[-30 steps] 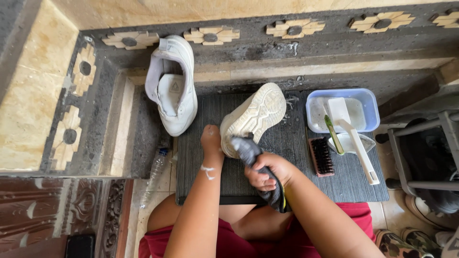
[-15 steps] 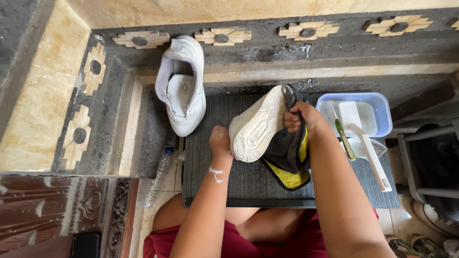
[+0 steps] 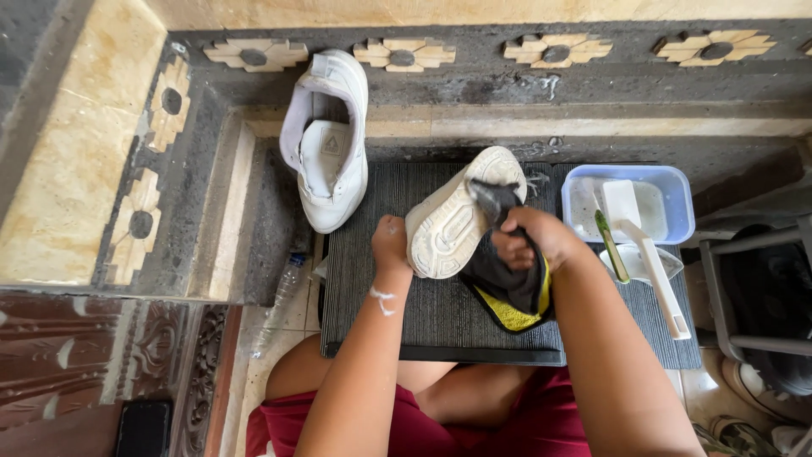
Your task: The person scrubs a white sneaker with a brush and soapy water, then wipes it with a cloth. They rotate the shoe to clean the sole and sides, then place it on a mat.
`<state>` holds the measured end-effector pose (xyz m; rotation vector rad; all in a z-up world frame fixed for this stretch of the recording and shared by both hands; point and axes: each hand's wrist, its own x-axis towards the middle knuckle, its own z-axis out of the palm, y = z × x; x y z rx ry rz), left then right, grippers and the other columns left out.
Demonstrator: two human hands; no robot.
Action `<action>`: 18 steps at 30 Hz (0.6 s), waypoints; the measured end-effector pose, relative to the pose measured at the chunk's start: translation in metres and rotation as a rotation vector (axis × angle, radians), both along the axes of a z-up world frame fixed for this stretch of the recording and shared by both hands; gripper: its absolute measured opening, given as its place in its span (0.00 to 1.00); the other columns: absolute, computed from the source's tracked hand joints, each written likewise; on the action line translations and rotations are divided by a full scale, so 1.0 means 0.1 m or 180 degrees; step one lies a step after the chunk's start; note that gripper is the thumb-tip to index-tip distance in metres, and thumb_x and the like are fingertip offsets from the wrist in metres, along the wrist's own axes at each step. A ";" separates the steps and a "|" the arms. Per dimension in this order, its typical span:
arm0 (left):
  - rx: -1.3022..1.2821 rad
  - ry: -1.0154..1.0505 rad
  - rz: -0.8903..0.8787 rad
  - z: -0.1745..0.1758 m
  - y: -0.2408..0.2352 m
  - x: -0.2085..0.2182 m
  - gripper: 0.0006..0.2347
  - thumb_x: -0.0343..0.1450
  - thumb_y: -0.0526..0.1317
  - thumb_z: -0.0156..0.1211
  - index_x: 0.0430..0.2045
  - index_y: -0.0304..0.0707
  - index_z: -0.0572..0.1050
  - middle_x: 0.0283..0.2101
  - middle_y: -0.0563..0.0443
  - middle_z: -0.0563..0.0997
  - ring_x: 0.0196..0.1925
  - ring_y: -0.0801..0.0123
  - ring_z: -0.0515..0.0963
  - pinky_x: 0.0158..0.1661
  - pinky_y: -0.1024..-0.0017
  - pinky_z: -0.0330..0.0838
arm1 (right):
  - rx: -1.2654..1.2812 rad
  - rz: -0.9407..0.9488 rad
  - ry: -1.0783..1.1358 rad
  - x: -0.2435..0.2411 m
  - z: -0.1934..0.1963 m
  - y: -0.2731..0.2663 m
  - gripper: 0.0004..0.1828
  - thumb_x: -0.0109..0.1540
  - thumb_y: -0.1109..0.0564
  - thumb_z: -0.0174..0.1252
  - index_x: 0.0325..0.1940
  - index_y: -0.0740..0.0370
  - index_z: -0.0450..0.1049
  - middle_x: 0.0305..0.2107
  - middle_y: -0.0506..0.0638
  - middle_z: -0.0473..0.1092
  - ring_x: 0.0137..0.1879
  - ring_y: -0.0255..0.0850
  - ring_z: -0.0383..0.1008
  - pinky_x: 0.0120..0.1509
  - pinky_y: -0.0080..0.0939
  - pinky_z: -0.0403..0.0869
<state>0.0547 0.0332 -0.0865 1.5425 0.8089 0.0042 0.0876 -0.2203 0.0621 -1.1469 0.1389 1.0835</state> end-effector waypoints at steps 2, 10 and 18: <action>-0.0007 0.0002 -0.0045 0.08 0.02 -0.01 0.19 0.73 0.44 0.42 0.50 0.30 0.74 0.48 0.34 0.79 0.53 0.52 0.77 0.51 0.54 0.75 | 0.0299 0.0053 0.0087 -0.03 -0.10 -0.05 0.18 0.52 0.48 0.46 0.11 0.52 0.51 0.08 0.41 0.42 0.11 0.33 0.45 0.14 0.33 0.51; 0.0055 -0.0072 0.0025 0.04 -0.02 -0.01 0.20 0.72 0.44 0.43 0.47 0.27 0.75 0.45 0.31 0.79 0.49 0.53 0.77 0.47 0.55 0.75 | 0.1520 -0.0522 0.0191 0.72 -0.54 -0.49 0.18 0.54 0.47 0.51 0.15 0.50 0.54 0.09 0.37 0.46 0.14 0.29 0.48 0.17 0.25 0.53; 0.0124 0.0016 0.0036 0.20 -0.06 -0.05 0.20 0.71 0.43 0.41 0.46 0.25 0.75 0.45 0.28 0.79 0.49 0.52 0.77 0.47 0.55 0.75 | 0.1490 0.0114 0.0467 0.76 -0.61 -0.46 0.14 0.60 0.54 0.45 0.20 0.50 0.54 0.15 0.34 0.48 0.15 0.25 0.49 0.16 0.25 0.54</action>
